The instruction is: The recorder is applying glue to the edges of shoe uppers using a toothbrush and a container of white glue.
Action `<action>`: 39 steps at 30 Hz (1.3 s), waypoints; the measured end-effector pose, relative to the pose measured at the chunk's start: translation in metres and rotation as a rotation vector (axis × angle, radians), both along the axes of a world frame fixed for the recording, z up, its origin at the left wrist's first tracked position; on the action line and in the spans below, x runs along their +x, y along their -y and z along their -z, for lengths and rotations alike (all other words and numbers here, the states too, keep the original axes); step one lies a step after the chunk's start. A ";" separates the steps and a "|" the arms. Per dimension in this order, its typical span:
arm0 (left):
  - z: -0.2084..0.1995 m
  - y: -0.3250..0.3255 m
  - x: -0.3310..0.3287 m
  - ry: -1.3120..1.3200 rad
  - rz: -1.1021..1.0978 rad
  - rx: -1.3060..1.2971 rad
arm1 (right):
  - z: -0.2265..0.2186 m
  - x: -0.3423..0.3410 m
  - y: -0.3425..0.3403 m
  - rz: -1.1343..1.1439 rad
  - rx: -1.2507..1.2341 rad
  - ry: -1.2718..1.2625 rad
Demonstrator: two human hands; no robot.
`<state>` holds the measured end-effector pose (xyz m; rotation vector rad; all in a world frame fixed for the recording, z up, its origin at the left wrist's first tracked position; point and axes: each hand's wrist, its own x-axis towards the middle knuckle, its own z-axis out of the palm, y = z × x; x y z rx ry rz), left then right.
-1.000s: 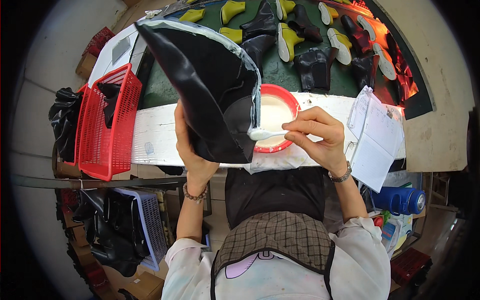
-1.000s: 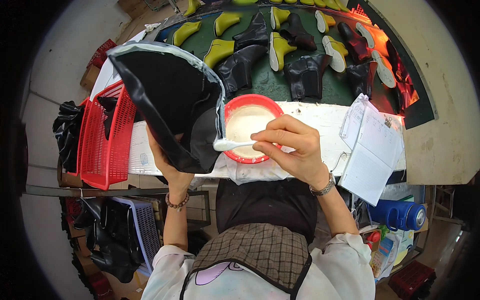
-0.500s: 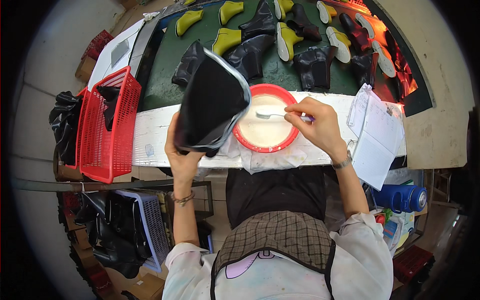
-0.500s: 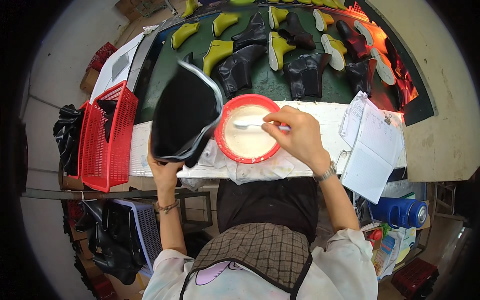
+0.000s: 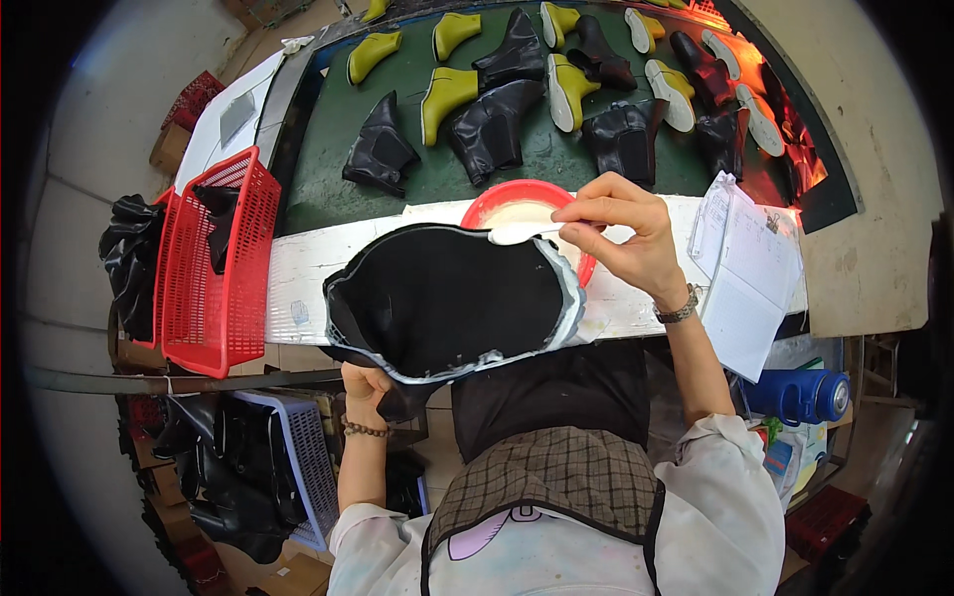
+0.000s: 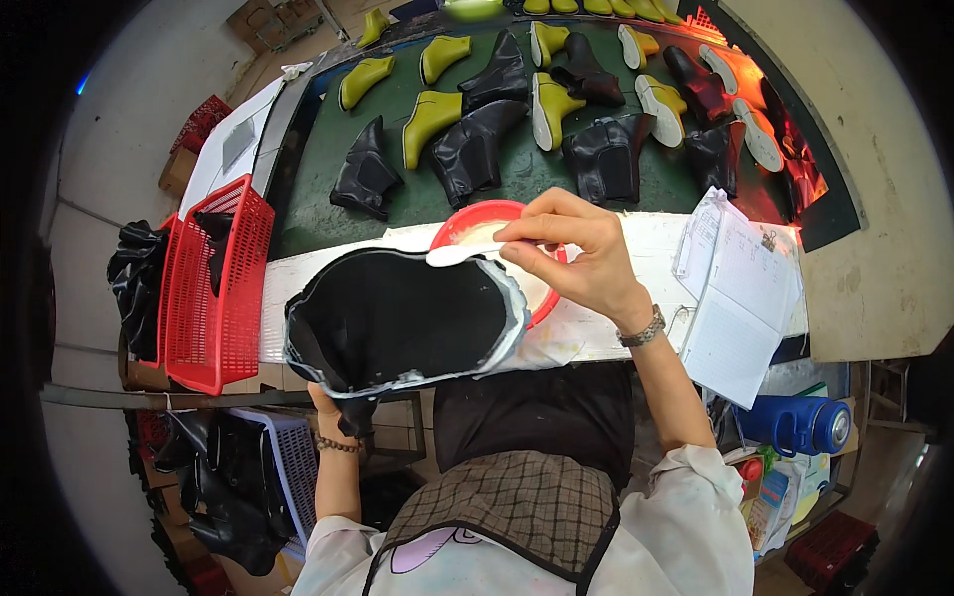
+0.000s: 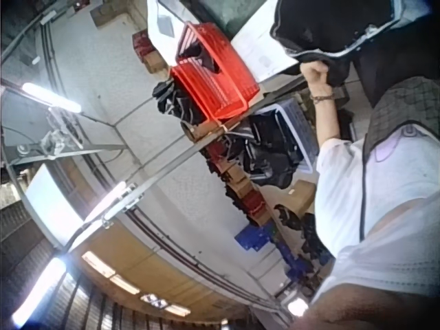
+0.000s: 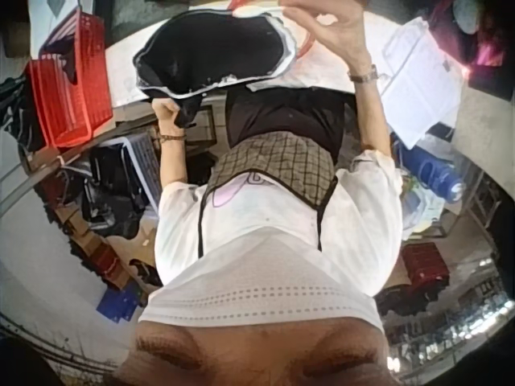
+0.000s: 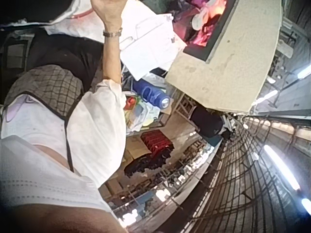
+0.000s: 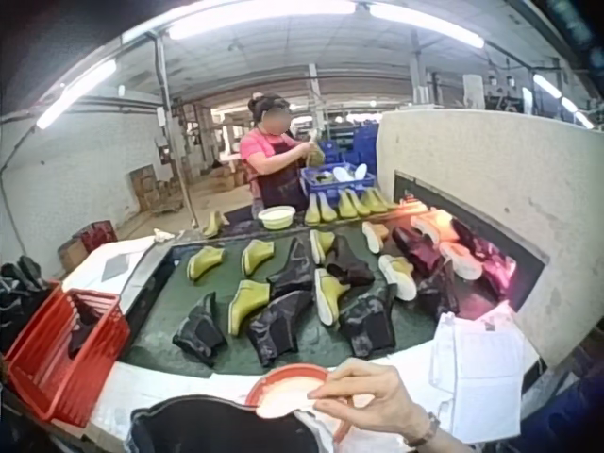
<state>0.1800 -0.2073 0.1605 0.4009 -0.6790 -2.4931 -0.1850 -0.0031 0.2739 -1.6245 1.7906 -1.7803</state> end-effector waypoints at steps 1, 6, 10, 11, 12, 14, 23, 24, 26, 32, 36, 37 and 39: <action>0.000 -0.002 0.000 -0.003 0.004 0.001 | 0.001 -0.003 -0.002 0.004 0.001 -0.003; -0.007 -0.019 0.004 0.438 -0.151 -0.407 | 0.022 -0.006 -0.030 0.076 0.100 0.030; -0.010 -0.008 -0.008 0.413 -0.097 -0.366 | 0.021 -0.005 -0.023 0.093 0.072 0.030; -0.010 -0.016 -0.003 0.407 -0.080 -0.356 | 0.018 -0.004 -0.017 0.098 0.074 0.033; -0.012 -0.014 -0.008 0.399 -0.067 -0.349 | 0.013 -0.004 -0.010 0.071 0.055 0.023; -0.015 -0.018 -0.009 0.384 -0.043 -0.334 | 0.002 -0.003 0.002 -0.002 0.034 0.017; -0.027 -0.026 -0.020 0.322 0.006 -0.249 | -0.018 -0.012 0.027 -0.075 0.076 -0.226; -0.028 -0.026 -0.025 0.314 0.012 -0.240 | -0.019 -0.011 0.028 -0.070 0.079 -0.229; -0.030 -0.026 -0.024 0.296 0.026 -0.220 | -0.022 -0.009 0.027 -0.068 0.082 -0.234; -0.036 -0.021 -0.033 0.231 0.072 -0.169 | -0.012 -0.020 -0.005 0.063 0.125 -0.272; -0.040 -0.027 -0.041 0.204 0.122 -0.127 | -0.017 -0.015 0.002 0.053 0.107 -0.289; -0.042 -0.025 -0.061 0.196 0.132 -0.118 | -0.020 -0.012 0.009 0.032 0.095 -0.294; -0.042 -0.030 -0.066 0.179 0.158 -0.099 | -0.022 -0.010 0.017 0.016 0.085 -0.300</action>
